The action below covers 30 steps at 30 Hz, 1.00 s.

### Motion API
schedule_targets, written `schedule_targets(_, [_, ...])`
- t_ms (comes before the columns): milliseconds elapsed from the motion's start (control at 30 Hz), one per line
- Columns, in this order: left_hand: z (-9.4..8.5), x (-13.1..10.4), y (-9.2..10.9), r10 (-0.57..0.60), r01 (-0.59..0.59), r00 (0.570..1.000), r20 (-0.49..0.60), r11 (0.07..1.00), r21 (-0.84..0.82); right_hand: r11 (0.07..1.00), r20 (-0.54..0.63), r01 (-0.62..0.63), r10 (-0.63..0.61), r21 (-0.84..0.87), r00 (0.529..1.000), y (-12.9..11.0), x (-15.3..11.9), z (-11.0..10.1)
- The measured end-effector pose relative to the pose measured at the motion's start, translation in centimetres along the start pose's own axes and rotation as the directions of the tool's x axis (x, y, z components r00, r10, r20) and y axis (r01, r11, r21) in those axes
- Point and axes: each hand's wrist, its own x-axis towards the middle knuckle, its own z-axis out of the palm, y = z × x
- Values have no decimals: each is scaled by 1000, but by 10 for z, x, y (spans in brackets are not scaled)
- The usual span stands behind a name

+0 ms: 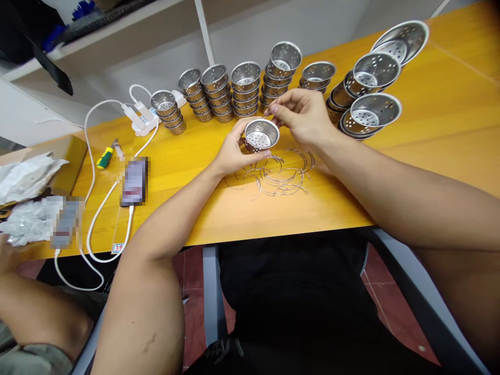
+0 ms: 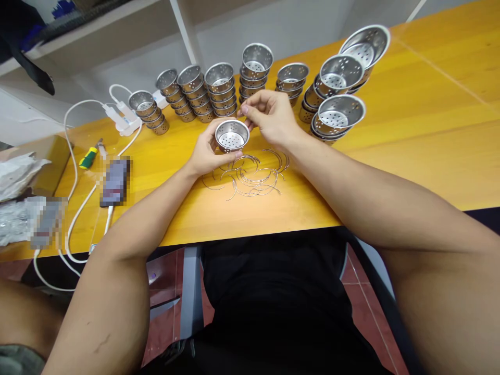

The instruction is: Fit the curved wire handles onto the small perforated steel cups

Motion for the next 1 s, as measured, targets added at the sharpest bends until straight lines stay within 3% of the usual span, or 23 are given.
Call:
schedule_targets(267, [-2,-1,-41,91,-87,995,-47,992,89,977,-36,65,-74,-203,997,12,15,-31])
schedule_targets(533, [-11,-2,-33,50,-42,997,-54,988,150,941,21,176,-178,-290,984,1,0,-11])
schedule_targets(633, [-10,-1,-40,41,-30,997,-64,987,156,933,10,168,-174,-319,985,-4,-6,-6])
schedule_targets(833, [-6,0,-66,139,-131,990,-38,976,176,940,10,135,-138,-313,990,-15,-8,-4])
schedule_targets(1000, [-4,0,-65,140,-130,989,-55,980,150,924,41,168,-165,-343,986,-20,-13,-2])
